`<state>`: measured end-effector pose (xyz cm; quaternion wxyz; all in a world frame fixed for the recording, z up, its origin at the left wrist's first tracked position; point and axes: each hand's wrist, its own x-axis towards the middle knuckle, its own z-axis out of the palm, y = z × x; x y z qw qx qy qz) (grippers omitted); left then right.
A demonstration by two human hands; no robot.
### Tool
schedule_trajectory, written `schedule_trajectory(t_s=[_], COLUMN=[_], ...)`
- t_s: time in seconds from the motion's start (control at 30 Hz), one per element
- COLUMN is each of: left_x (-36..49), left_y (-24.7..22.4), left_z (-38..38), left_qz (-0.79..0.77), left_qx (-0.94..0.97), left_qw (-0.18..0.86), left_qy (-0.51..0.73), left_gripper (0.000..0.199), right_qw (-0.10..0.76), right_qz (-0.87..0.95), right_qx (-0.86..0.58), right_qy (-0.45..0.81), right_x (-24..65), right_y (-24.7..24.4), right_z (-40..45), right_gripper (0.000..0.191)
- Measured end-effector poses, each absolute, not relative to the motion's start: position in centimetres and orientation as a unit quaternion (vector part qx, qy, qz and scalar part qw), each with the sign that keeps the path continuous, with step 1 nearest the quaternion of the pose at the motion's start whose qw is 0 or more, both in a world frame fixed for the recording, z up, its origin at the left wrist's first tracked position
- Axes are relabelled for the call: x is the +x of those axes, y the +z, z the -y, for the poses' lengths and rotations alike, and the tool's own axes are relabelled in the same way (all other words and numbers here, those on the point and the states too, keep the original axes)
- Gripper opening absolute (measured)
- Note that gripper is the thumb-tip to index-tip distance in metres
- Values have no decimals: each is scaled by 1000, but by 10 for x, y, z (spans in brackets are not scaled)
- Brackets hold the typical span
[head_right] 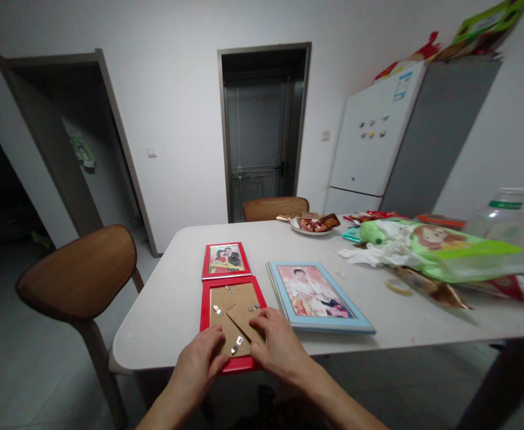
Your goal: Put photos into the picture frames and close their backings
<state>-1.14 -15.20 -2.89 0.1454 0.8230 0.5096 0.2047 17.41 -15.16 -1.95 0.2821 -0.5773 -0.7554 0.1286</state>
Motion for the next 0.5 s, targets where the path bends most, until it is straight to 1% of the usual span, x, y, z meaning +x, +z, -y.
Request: schedule_trajectory(t_s=[0.33,0.37,0.5], left_x=[-14,-15,-19], left_y=[-25,-27,-36], left_z=[156,157,160], left_qz=[-500,-498,-497], left_qx=[833,834,837], left_qw=[120,117,115], left_qy=[204,205,200], left_gripper=[14,16,39], right_qw=[234,227,200], right_qz=[772,774,787], right_qx=[-590,-590,-583], right_qy=[46,42,30], right_x=[168,168,171], right_y=[-37,-37,-30], right_z=[146,146,148], right_gripper=[36,36,32])
